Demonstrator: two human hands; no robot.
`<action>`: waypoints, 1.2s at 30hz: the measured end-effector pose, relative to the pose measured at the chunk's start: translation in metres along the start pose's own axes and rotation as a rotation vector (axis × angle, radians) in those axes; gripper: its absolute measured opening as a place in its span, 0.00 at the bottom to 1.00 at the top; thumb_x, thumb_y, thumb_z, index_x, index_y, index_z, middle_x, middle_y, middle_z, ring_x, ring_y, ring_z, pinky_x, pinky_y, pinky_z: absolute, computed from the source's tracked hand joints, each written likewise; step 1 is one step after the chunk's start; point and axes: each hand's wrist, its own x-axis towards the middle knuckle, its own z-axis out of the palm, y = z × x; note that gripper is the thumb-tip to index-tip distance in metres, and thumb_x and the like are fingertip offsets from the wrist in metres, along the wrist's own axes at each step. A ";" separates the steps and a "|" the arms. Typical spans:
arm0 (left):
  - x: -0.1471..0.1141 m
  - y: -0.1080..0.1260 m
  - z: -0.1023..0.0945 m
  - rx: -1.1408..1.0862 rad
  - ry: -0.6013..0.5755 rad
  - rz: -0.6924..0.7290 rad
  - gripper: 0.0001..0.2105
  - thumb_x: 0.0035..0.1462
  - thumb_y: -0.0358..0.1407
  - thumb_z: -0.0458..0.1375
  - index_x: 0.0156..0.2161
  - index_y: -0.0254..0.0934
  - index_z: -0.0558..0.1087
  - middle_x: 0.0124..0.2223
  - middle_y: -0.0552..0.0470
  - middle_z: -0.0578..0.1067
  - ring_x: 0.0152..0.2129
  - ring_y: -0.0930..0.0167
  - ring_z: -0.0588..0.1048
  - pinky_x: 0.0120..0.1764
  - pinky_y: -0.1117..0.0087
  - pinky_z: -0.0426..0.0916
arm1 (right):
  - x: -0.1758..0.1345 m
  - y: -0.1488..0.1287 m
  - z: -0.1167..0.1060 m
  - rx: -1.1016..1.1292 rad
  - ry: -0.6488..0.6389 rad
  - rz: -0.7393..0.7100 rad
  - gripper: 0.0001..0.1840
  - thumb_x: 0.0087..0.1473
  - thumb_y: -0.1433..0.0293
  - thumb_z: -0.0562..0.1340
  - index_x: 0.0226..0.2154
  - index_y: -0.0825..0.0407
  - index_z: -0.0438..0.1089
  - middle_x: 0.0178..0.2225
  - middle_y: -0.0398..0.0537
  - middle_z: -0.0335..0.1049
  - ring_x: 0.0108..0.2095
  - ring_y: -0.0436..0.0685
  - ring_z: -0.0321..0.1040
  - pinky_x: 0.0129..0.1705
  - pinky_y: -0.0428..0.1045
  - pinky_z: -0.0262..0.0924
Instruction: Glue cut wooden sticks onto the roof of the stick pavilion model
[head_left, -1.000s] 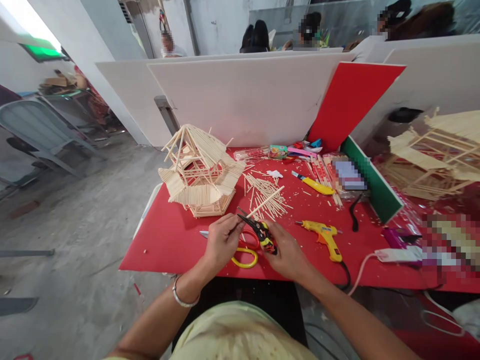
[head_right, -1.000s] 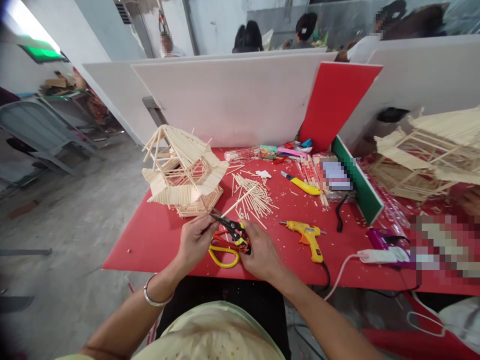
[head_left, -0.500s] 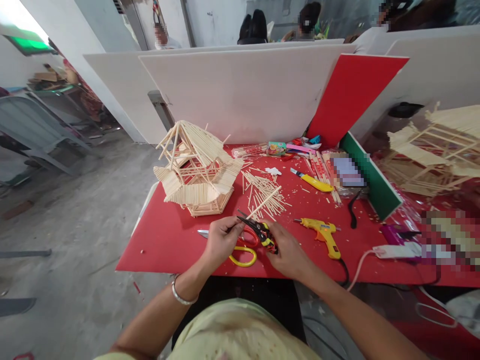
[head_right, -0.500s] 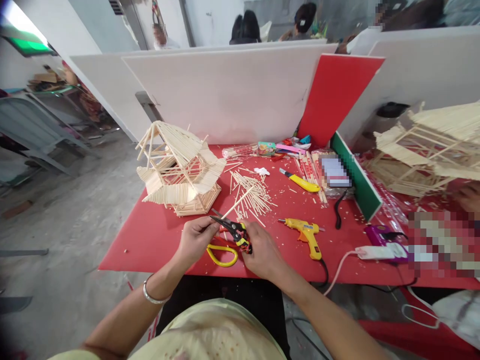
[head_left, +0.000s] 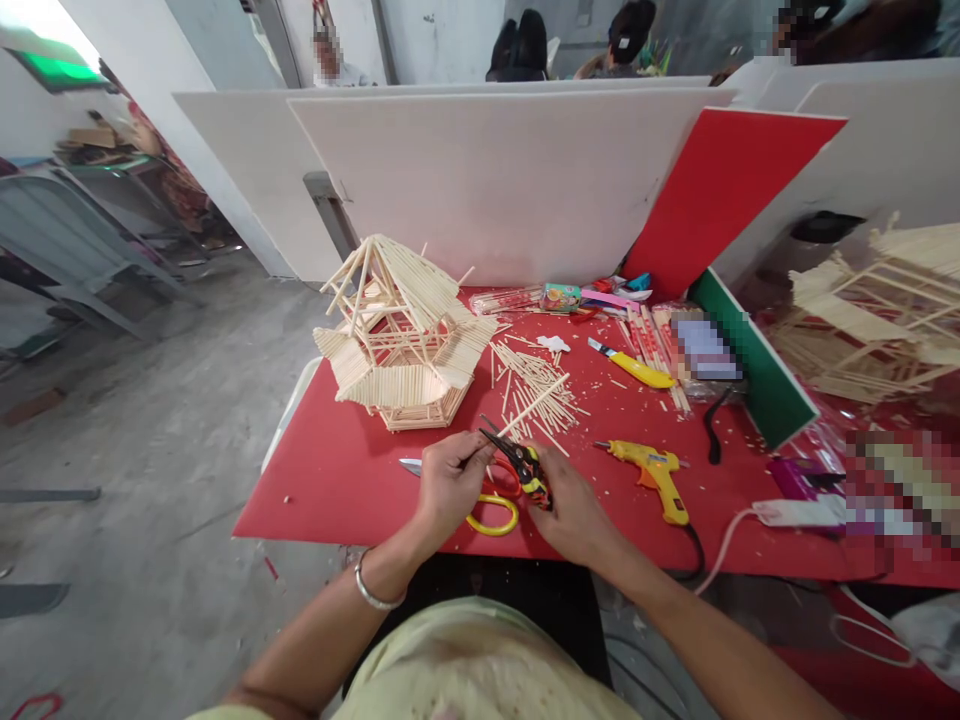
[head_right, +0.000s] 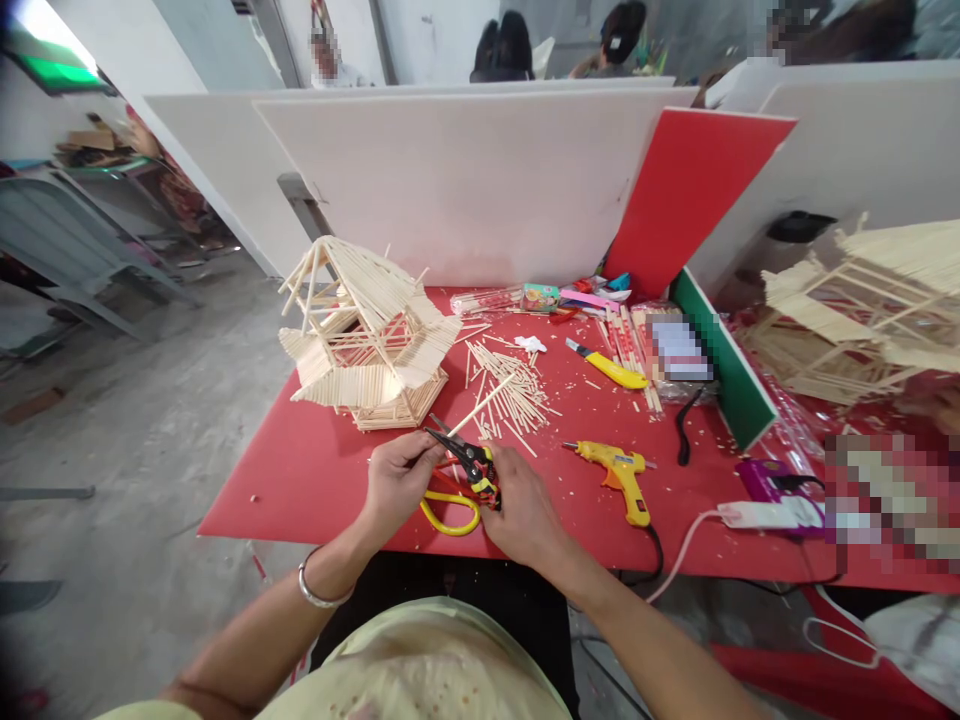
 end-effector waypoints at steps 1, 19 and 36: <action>0.000 -0.001 0.000 -0.009 -0.001 -0.011 0.12 0.61 0.33 0.57 0.25 0.34 0.74 0.25 0.53 0.72 0.23 0.74 0.69 0.29 0.74 0.62 | 0.000 0.000 0.000 -0.010 -0.001 0.006 0.37 0.49 0.74 0.59 0.62 0.50 0.56 0.55 0.58 0.67 0.56 0.66 0.65 0.58 0.65 0.61; 0.019 -0.040 0.005 -0.117 -0.075 -0.126 0.11 0.60 0.42 0.61 0.36 0.35 0.80 0.31 0.49 0.78 0.28 0.71 0.74 0.34 0.71 0.69 | -0.014 -0.001 -0.026 1.177 -0.435 0.474 0.31 0.37 0.71 0.63 0.49 0.50 0.69 0.32 0.41 0.66 0.31 0.51 0.64 0.36 0.49 0.61; 0.022 -0.037 0.026 -0.527 -0.131 -0.204 0.16 0.55 0.41 0.65 0.46 0.34 0.78 0.39 0.44 0.82 0.35 0.67 0.80 0.35 0.70 0.76 | -0.044 0.001 -0.026 1.275 -0.665 0.453 0.29 0.38 0.71 0.65 0.47 0.52 0.71 0.37 0.47 0.71 0.36 0.54 0.68 0.42 0.52 0.64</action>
